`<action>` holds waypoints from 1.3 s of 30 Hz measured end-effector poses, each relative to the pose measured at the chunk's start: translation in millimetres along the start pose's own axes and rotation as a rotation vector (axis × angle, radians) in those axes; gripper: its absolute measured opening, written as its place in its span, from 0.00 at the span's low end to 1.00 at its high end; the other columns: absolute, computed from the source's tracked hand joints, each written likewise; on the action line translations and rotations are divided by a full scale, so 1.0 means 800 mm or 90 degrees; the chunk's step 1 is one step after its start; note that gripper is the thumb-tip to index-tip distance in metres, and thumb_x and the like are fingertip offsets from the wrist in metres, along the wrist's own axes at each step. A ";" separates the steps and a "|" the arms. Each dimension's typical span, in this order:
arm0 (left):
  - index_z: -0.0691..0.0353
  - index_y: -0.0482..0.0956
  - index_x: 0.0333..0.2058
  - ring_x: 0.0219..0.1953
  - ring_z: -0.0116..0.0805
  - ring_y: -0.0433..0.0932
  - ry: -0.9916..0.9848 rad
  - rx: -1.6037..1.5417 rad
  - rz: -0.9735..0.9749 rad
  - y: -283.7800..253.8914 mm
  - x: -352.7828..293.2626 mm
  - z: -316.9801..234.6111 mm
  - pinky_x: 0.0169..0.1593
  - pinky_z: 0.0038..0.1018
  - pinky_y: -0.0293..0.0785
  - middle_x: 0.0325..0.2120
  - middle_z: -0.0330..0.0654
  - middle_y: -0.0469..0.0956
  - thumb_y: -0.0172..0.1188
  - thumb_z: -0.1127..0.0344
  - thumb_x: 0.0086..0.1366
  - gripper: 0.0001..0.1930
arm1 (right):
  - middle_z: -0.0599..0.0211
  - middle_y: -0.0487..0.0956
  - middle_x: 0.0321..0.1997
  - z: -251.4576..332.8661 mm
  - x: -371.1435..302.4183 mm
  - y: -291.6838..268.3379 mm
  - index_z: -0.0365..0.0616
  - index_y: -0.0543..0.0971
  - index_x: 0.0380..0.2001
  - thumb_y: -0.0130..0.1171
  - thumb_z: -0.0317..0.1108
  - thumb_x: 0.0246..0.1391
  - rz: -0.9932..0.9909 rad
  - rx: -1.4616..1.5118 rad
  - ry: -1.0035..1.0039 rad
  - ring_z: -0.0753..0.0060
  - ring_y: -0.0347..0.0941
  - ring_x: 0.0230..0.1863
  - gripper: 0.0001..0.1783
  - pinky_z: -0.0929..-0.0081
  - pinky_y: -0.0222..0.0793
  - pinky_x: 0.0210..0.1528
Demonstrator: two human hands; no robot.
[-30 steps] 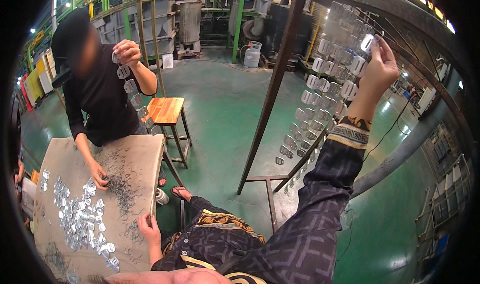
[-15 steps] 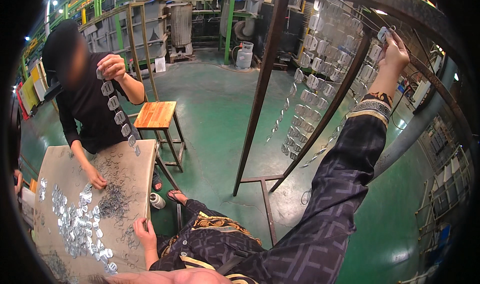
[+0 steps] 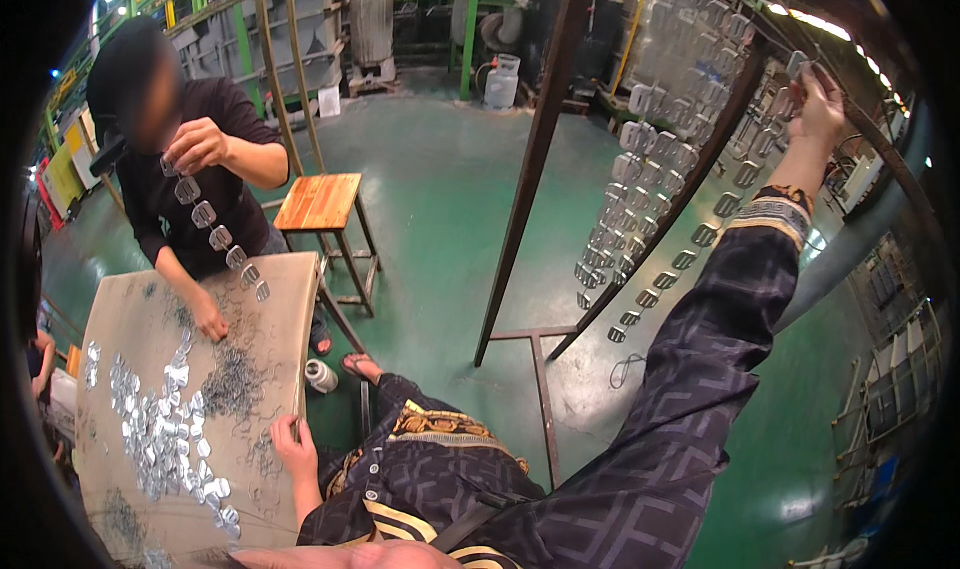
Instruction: The person sits at a table and repeatedly picks up small metal tags and wire loops, threading the loops through the tags to form a chain. The person occasionally lifts the assembled chain to inspect it before continuing the assembly process.
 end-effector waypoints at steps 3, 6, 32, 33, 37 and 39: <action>0.66 0.72 0.35 0.39 0.53 0.71 0.004 0.010 -0.005 -0.003 0.004 -0.003 0.45 0.42 0.68 0.34 0.50 0.73 0.59 0.73 0.57 0.08 | 0.61 0.81 0.41 -0.003 -0.002 -0.002 0.37 0.78 0.42 0.65 0.22 0.51 -0.001 -0.002 0.040 0.69 0.79 0.35 0.14 0.76 0.80 0.35; 0.66 0.73 0.35 0.40 0.52 0.71 0.003 0.010 -0.009 -0.004 0.003 -0.005 0.45 0.41 0.68 0.34 0.50 0.74 0.59 0.74 0.57 0.08 | 0.60 0.81 0.43 0.000 -0.011 0.003 0.37 0.78 0.46 0.64 0.22 0.52 0.006 0.016 0.049 0.67 0.79 0.37 0.16 0.74 0.80 0.36; 0.66 0.72 0.37 0.39 0.52 0.71 -0.049 0.023 -0.020 -0.008 0.008 -0.006 0.44 0.41 0.69 0.35 0.49 0.74 0.59 0.76 0.55 0.10 | 0.55 0.81 0.29 0.131 -0.202 -0.046 0.30 0.80 0.28 0.63 0.26 0.47 -0.407 -0.125 -0.437 0.68 0.77 0.32 0.07 0.75 0.73 0.38; 0.66 0.73 0.37 0.39 0.52 0.71 -0.048 0.027 -0.017 -0.007 0.008 -0.007 0.44 0.41 0.69 0.35 0.49 0.74 0.59 0.76 0.55 0.10 | 0.54 0.80 0.34 0.149 -0.242 -0.015 0.29 0.80 0.30 0.62 0.27 0.48 -0.387 -0.248 -0.450 0.67 0.76 0.35 0.09 0.74 0.73 0.39; 0.66 0.73 0.37 0.39 0.52 0.71 -0.044 0.023 -0.010 -0.002 0.010 -0.007 0.44 0.40 0.69 0.35 0.50 0.74 0.58 0.76 0.55 0.09 | 0.56 0.76 0.40 0.158 -0.394 0.109 0.34 0.78 0.35 0.57 0.27 0.55 -0.115 -0.313 -0.633 0.62 0.74 0.42 0.06 0.69 0.72 0.45; 0.66 0.73 0.37 0.39 0.52 0.71 -0.053 0.030 -0.013 -0.004 0.009 -0.004 0.44 0.40 0.69 0.35 0.50 0.74 0.58 0.76 0.55 0.10 | 0.58 0.76 0.42 0.134 -0.483 0.185 0.39 0.78 0.33 0.53 0.30 0.53 0.083 -0.334 -0.596 0.59 0.73 0.45 0.07 0.63 0.69 0.46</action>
Point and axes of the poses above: each hand's wrist, its own x-axis towards the middle knuckle, its own y-axis out of the palm, z = x × y, the point moved 10 cm from there along x, towards the middle knuckle
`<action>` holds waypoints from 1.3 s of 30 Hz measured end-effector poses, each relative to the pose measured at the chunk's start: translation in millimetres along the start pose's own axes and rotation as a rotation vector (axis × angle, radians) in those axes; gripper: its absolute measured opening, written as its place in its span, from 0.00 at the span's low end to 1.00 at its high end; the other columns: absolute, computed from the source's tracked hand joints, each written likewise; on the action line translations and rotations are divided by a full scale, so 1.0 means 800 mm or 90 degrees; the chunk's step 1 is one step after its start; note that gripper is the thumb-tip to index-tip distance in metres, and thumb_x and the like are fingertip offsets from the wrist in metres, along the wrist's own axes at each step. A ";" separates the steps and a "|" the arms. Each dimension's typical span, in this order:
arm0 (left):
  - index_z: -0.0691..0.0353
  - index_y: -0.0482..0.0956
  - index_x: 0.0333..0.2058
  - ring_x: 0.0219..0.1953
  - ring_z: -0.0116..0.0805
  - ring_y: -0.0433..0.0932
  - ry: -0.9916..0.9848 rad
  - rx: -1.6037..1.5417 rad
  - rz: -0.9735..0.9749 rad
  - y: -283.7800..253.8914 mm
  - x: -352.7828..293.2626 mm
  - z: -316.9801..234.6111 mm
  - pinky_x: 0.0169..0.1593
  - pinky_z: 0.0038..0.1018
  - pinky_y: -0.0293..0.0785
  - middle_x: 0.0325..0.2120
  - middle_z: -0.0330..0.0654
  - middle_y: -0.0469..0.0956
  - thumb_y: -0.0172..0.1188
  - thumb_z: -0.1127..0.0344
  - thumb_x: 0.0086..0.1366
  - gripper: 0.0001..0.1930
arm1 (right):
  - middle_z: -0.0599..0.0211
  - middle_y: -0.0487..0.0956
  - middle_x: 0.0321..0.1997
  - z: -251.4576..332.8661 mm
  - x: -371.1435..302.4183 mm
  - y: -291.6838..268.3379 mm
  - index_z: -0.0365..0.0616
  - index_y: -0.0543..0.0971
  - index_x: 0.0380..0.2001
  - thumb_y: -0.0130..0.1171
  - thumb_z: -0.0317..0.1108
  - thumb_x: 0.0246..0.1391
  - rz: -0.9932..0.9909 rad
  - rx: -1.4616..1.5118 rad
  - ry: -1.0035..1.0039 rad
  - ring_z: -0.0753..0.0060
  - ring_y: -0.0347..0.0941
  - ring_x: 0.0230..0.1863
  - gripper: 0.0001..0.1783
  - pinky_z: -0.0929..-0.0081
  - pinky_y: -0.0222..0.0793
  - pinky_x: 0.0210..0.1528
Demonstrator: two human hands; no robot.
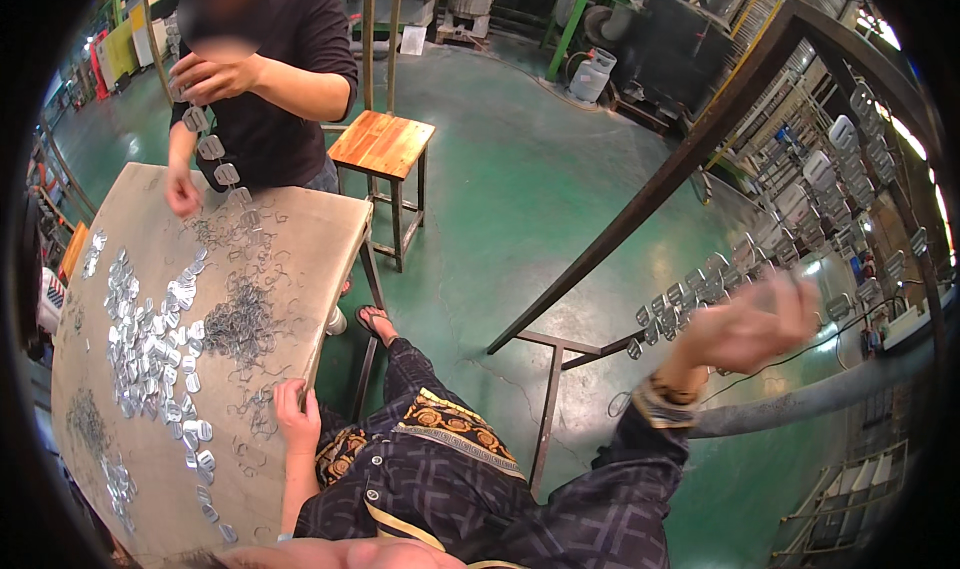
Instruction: The person sits at a table and repeatedly picks up small metal tags and wire loops, threading the loops through the tags to form a chain. The person occasionally lifts the assembled chain to inspect it before continuing the assembly process.
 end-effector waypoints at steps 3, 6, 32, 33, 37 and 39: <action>0.66 0.73 0.37 0.39 0.52 0.72 -0.011 0.001 -0.005 -0.005 -0.001 0.005 0.45 0.40 0.69 0.35 0.50 0.74 0.58 0.77 0.53 0.11 | 0.62 0.76 0.44 0.134 -0.057 0.092 0.47 0.78 0.31 0.52 0.33 0.47 0.291 0.115 -0.055 0.56 0.71 0.45 0.08 0.59 0.66 0.46; 0.66 0.74 0.36 0.38 0.53 0.73 -0.002 -0.022 -0.016 0.001 0.004 0.000 0.45 0.40 0.69 0.34 0.50 0.75 0.59 0.77 0.52 0.11 | 0.63 0.76 0.39 0.206 -0.112 0.133 0.47 0.78 0.29 0.61 0.27 0.37 0.416 0.432 0.046 0.58 0.71 0.42 0.10 0.60 0.65 0.46; 0.64 0.77 0.47 0.53 0.51 0.70 -0.310 0.286 -0.216 -0.086 0.117 0.180 0.57 0.40 0.66 0.51 0.48 0.72 0.64 0.63 0.57 0.20 | 0.42 0.62 0.64 0.678 -0.380 0.215 0.38 0.65 0.59 0.58 0.50 0.54 0.853 0.742 0.192 0.42 0.52 0.67 0.36 0.44 0.40 0.70; 0.64 0.77 0.46 0.53 0.50 0.70 -0.314 0.250 -0.135 -0.068 0.132 0.174 0.56 0.40 0.67 0.50 0.47 0.73 0.64 0.63 0.57 0.19 | 0.42 0.61 0.64 0.674 -0.387 0.219 0.38 0.65 0.59 0.58 0.50 0.54 0.856 0.744 0.211 0.42 0.52 0.67 0.36 0.44 0.40 0.69; 0.62 0.78 0.41 0.49 0.45 0.73 -0.216 0.072 -0.019 -0.037 0.151 0.130 0.50 0.38 0.71 0.44 0.43 0.76 0.64 0.65 0.56 0.14 | 0.42 0.60 0.65 0.671 -0.400 0.226 0.38 0.63 0.62 0.52 0.47 0.58 0.881 0.734 0.246 0.43 0.51 0.68 0.33 0.45 0.38 0.70; 0.62 0.78 0.37 0.40 0.41 0.77 -0.139 -0.065 -0.145 -0.063 0.154 0.122 0.42 0.34 0.74 0.39 0.43 0.77 0.63 0.69 0.56 0.10 | 0.41 0.60 0.65 0.674 -0.400 0.228 0.38 0.61 0.63 0.48 0.46 0.61 0.897 0.732 0.250 0.43 0.51 0.69 0.32 0.45 0.37 0.71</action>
Point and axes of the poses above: each hand's wrist, its own x-axis towards the middle knuckle, its own y-axis out of the palm, z = x × y, the point moved 10 cm from there along x, towards the middle knuckle
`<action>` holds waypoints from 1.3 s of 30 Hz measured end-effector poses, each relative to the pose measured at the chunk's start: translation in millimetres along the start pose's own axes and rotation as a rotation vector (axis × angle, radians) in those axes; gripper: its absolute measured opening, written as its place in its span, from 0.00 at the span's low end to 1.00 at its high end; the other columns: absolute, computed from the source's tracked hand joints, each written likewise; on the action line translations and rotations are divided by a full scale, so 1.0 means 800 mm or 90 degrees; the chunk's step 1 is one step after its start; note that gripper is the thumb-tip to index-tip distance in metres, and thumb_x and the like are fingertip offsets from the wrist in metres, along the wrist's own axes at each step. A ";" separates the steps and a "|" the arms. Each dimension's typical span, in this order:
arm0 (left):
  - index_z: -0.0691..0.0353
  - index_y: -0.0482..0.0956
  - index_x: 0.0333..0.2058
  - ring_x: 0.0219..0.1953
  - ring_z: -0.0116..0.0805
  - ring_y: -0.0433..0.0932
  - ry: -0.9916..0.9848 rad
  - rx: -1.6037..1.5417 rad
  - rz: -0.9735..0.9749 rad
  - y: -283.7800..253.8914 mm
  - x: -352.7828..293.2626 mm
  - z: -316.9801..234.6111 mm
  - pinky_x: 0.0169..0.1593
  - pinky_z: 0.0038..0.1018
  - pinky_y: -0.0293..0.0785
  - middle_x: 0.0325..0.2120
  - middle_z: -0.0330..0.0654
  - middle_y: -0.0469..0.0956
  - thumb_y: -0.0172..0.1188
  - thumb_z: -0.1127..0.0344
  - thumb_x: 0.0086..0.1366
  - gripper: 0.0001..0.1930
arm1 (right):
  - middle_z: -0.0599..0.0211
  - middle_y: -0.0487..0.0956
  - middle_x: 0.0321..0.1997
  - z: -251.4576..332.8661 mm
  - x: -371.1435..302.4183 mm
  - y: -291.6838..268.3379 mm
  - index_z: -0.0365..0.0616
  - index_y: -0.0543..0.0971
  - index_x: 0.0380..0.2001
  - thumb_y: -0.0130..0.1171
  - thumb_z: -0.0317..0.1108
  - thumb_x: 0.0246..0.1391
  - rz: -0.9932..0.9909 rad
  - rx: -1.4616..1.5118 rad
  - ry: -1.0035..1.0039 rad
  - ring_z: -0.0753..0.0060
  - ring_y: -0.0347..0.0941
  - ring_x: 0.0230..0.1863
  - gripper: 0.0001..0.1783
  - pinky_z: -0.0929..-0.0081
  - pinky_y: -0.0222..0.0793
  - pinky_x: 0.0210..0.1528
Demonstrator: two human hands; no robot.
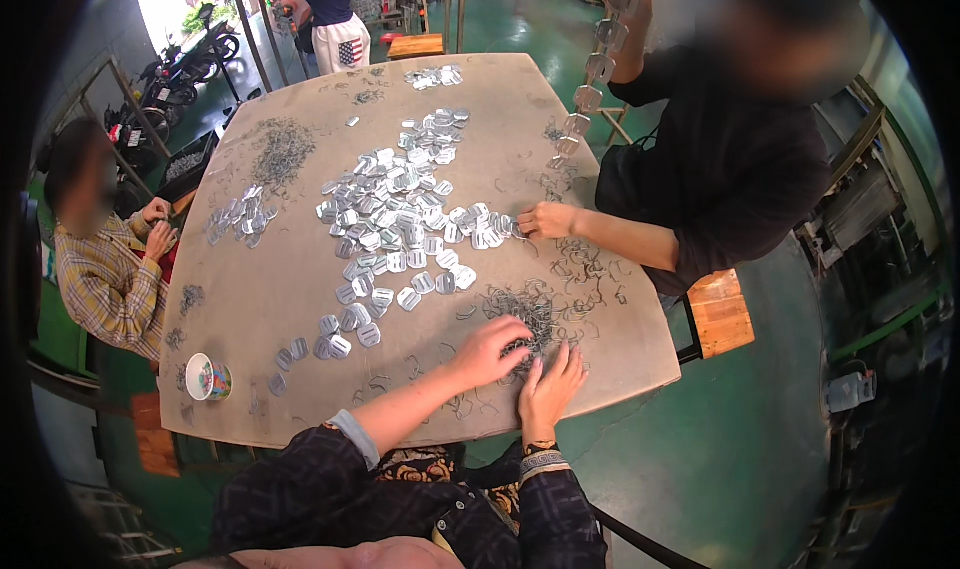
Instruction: The person sits at a table and repeatedly picks up small metal tags and wire loops, threading the loops through the tags to form a chain. The person occasionally lifts the assembled chain to inspect it before continuing the assembly process.
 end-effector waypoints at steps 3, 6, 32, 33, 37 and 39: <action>0.63 0.79 0.35 0.37 0.42 0.78 -0.128 -0.033 -0.102 -0.047 0.004 0.050 0.40 0.33 0.75 0.38 0.45 0.77 0.62 0.72 0.56 0.07 | 0.42 0.60 0.66 0.008 0.002 -0.003 0.38 0.61 0.63 0.48 0.46 0.61 0.019 -0.015 0.007 0.43 0.50 0.69 0.32 0.45 0.36 0.71; 0.64 0.80 0.31 0.41 0.44 0.77 -0.231 0.154 -0.072 -0.076 -0.001 0.114 0.42 0.35 0.75 0.38 0.46 0.76 0.60 0.72 0.57 0.04 | 0.42 0.60 0.66 0.007 0.002 0.001 0.37 0.61 0.63 0.48 0.45 0.61 0.025 -0.033 0.000 0.43 0.50 0.69 0.32 0.45 0.36 0.71; 0.63 0.80 0.37 0.41 0.48 0.76 -0.153 0.115 -0.004 -0.025 -0.009 0.064 0.42 0.38 0.75 0.33 0.47 0.77 0.62 0.68 0.58 0.08 | 0.46 0.63 0.63 0.003 0.002 -0.006 0.39 0.63 0.61 0.40 0.46 0.64 -0.005 0.040 -0.016 0.45 0.53 0.67 0.29 0.42 0.38 0.70; 0.63 0.81 0.34 0.40 0.48 0.76 -0.185 0.184 -0.031 -0.044 -0.012 0.084 0.41 0.38 0.76 0.33 0.46 0.77 0.63 0.69 0.57 0.07 | 0.46 0.63 0.63 0.004 0.001 -0.005 0.39 0.63 0.61 0.40 0.46 0.64 -0.005 0.045 -0.015 0.45 0.53 0.67 0.29 0.42 0.38 0.69; 0.64 0.82 0.26 0.37 0.47 0.78 -0.128 0.453 0.054 -0.044 -0.017 0.107 0.38 0.36 0.78 0.32 0.47 0.78 0.59 0.70 0.55 0.05 | 0.47 0.63 0.63 0.002 0.002 -0.005 0.39 0.63 0.61 0.40 0.45 0.64 -0.010 0.035 -0.021 0.45 0.53 0.67 0.28 0.42 0.38 0.69; 0.63 0.82 0.24 0.35 0.46 0.79 -0.090 0.569 0.098 -0.025 -0.016 0.102 0.35 0.36 0.78 0.31 0.48 0.78 0.59 0.71 0.51 0.04 | 0.47 0.63 0.63 0.003 0.001 -0.006 0.39 0.63 0.61 0.41 0.45 0.64 -0.015 0.035 -0.019 0.45 0.54 0.67 0.28 0.42 0.38 0.69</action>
Point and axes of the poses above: each hand's wrist, its own x-axis towards the middle knuckle, its own y-axis out of the palm, z = x × y, the point moved 10 cm from there along x, towards the middle knuckle
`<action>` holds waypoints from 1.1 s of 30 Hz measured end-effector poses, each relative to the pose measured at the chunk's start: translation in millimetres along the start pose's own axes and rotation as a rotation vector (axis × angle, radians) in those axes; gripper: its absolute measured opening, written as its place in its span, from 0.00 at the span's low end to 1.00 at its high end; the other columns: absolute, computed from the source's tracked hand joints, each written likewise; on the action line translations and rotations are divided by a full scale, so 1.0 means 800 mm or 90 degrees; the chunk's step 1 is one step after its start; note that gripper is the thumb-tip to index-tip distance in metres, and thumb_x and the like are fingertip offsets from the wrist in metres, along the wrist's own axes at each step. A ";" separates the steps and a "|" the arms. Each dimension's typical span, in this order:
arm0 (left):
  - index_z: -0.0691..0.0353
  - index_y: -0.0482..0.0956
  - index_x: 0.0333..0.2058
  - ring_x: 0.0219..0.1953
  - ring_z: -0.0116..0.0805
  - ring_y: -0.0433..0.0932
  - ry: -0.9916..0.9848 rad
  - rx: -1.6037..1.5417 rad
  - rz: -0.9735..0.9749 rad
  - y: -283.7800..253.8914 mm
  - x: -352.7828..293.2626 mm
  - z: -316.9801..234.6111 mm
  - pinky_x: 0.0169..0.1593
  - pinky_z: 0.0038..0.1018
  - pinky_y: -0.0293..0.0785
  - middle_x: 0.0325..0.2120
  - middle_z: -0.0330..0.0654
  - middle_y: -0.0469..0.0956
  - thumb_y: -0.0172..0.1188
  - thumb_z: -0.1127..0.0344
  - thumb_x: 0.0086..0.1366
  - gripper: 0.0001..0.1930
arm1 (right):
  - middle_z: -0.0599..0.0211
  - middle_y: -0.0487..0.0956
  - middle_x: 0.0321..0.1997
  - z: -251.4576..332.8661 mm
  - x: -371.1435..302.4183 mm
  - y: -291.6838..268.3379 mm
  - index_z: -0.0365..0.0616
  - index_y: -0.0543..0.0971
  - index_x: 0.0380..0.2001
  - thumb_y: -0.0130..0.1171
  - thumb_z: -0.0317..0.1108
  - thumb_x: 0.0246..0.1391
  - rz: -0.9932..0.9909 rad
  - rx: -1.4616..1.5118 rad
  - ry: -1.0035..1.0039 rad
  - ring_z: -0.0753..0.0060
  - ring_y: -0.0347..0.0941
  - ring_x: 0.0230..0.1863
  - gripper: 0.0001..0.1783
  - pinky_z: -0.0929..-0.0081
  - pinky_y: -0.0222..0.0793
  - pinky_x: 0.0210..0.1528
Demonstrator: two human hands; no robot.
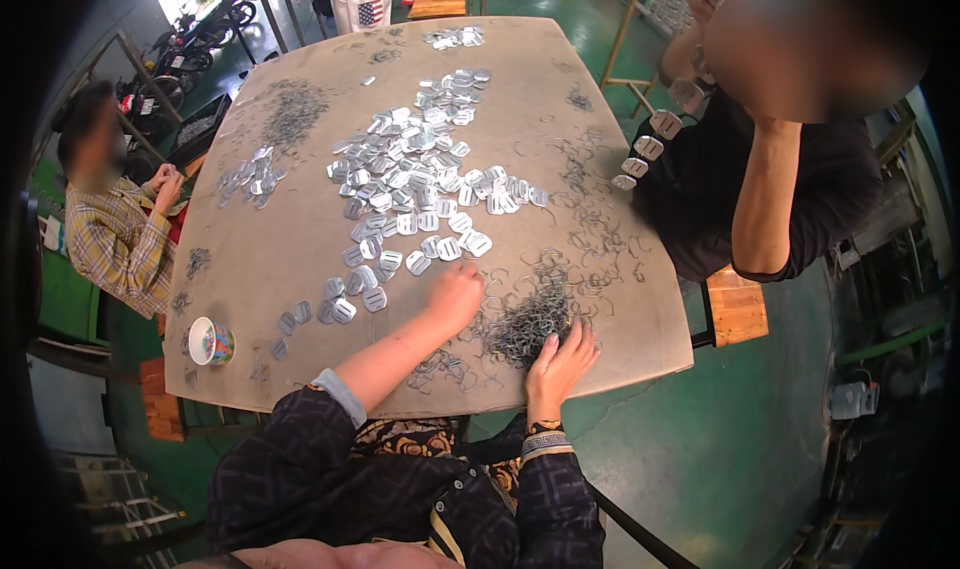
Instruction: The person sits at a table and repeatedly picks up small metal tags and wire loops, threading the loops through the tags to form a chain. The person occasionally lifts the assembled chain to inspect it before continuing the assembly process.
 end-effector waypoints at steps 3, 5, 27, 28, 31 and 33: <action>0.62 0.82 0.22 0.34 0.46 0.79 0.006 0.010 0.066 0.007 0.008 -0.010 0.33 0.36 0.78 0.30 0.48 0.78 0.59 0.71 0.48 0.04 | 0.47 0.63 0.63 -0.001 0.001 0.001 0.38 0.64 0.60 0.41 0.44 0.64 -0.002 0.008 -0.003 0.45 0.54 0.67 0.27 0.42 0.38 0.69; 0.63 0.82 0.22 0.33 0.45 0.80 0.025 0.021 0.061 0.003 0.008 -0.014 0.32 0.36 0.78 0.29 0.48 0.78 0.60 0.70 0.48 0.04 | 0.47 0.63 0.63 0.000 0.001 0.001 0.38 0.64 0.60 0.41 0.44 0.63 -0.003 0.010 -0.004 0.45 0.54 0.66 0.27 0.42 0.39 0.69; 0.63 0.78 0.28 0.32 0.47 0.78 -0.098 -0.354 -0.098 -0.034 -0.009 0.074 0.37 0.40 0.74 0.26 0.46 0.78 0.61 0.72 0.55 0.03 | 0.49 0.64 0.63 0.000 0.001 0.001 0.38 0.64 0.60 0.42 0.43 0.63 0.000 -0.022 0.006 0.46 0.54 0.66 0.27 0.42 0.39 0.69; 0.63 0.79 0.27 0.32 0.48 0.78 -0.091 -0.349 -0.080 -0.030 -0.005 0.075 0.38 0.40 0.74 0.26 0.46 0.78 0.61 0.71 0.55 0.02 | 0.49 0.64 0.62 0.000 0.001 0.001 0.38 0.64 0.60 0.42 0.43 0.63 -0.002 -0.019 0.005 0.46 0.54 0.66 0.26 0.42 0.40 0.69; 0.61 0.81 0.25 0.32 0.49 0.80 -0.077 -0.288 0.014 -0.017 -0.001 0.065 0.38 0.40 0.76 0.27 0.47 0.79 0.59 0.71 0.55 0.04 | 0.49 0.65 0.62 -0.001 0.001 -0.001 0.38 0.64 0.60 0.43 0.43 0.63 -0.006 -0.008 0.003 0.46 0.54 0.66 0.26 0.43 0.40 0.69; 0.61 0.83 0.25 0.31 0.50 0.81 -0.077 -0.188 0.125 -0.004 -0.009 0.048 0.37 0.39 0.77 0.27 0.48 0.80 0.58 0.70 0.55 0.05 | 0.49 0.65 0.62 -0.003 0.001 -0.002 0.38 0.64 0.59 0.43 0.43 0.63 -0.010 0.004 0.003 0.46 0.54 0.66 0.26 0.43 0.40 0.69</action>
Point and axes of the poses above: each hand's wrist, its own x-axis towards the middle knuckle, its own y-axis out of the palm, z = x × y, the point moved 10 cm from there along x, towards the middle knuckle
